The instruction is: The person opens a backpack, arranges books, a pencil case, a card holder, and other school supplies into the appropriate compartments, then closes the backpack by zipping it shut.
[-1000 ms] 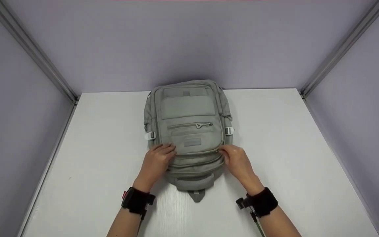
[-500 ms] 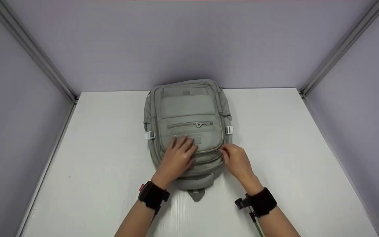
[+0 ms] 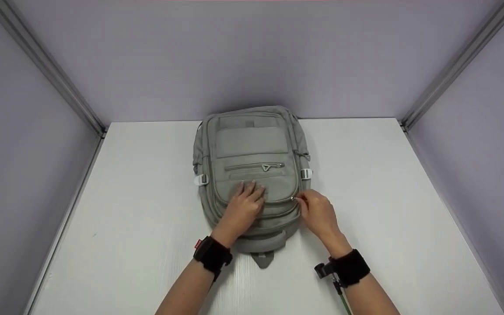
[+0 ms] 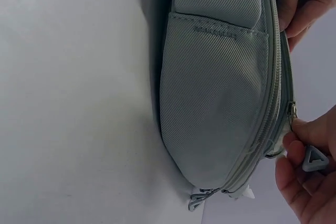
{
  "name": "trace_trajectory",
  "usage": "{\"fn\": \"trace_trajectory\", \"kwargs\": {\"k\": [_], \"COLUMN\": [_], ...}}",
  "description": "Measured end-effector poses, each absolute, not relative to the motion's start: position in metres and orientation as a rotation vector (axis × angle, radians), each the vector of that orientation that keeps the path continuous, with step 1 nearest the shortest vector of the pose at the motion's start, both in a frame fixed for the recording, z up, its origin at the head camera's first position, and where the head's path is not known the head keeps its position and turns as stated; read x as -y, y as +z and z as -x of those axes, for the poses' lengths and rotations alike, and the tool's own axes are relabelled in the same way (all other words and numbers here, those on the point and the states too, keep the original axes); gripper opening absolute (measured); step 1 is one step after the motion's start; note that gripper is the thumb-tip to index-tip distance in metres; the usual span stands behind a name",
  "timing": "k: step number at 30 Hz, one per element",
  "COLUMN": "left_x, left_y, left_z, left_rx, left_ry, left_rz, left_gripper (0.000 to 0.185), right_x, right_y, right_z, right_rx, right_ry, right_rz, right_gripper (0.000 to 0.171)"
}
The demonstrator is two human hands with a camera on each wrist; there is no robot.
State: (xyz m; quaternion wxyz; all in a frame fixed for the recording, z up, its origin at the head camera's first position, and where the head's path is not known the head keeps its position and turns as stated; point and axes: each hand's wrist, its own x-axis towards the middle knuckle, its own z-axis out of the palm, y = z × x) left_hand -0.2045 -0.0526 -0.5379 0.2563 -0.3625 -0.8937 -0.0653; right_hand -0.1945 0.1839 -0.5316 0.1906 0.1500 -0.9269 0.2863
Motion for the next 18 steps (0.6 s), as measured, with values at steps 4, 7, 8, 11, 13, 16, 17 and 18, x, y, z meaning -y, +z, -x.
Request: {"fn": "trace_trajectory", "kwargs": {"k": [4, 7, 8, 11, 13, 16, 17, 18], "left_x": [0.053, 0.053, 0.053, 0.054, 0.054, 0.055, 0.055, 0.056], "left_y": [-0.536, -0.535, -0.534, -0.533, -0.532, -0.532, -0.532, -0.532], "left_z": [0.204, 0.203, 0.203, 0.203, 0.202, 0.202, 0.202, 0.202], "left_rx": [2.424, 2.437, 2.443, 2.467, 2.480, 2.482, 2.476, 2.468], "left_ry": [-0.281, -0.322, -0.330, -0.369, -0.399, -0.439, -0.447, -0.450], "left_rz": [0.978, 0.974, 0.974, 0.974, 0.974, 0.977, 0.980, 0.982], "left_gripper": [0.010, 0.008, 0.008, 0.008, 0.008, 0.009, 0.009, 0.009], "right_x": [-0.189, -0.192, -0.192, -0.194, -0.194, -0.194, -0.194, -0.193], "right_y": [-0.532, -0.531, -0.531, -0.530, -0.529, -0.528, -0.529, -0.528], "right_z": [0.202, 0.211, 0.214, 0.223, 0.231, 0.241, 0.245, 0.249], "right_rx": [2.586, 2.594, 2.598, 2.608, 2.612, 2.611, 2.609, 2.604], "right_ry": [0.780, 0.746, 0.737, 0.702, 0.672, 0.601, 0.570, 0.543], "right_rz": [-0.396, -0.373, -0.362, -0.344, -0.340, -0.346, -0.351, -0.357], "right_gripper": [0.004, 0.005, 0.005, 0.006, 0.005, 0.007, 0.007, 0.008]}}
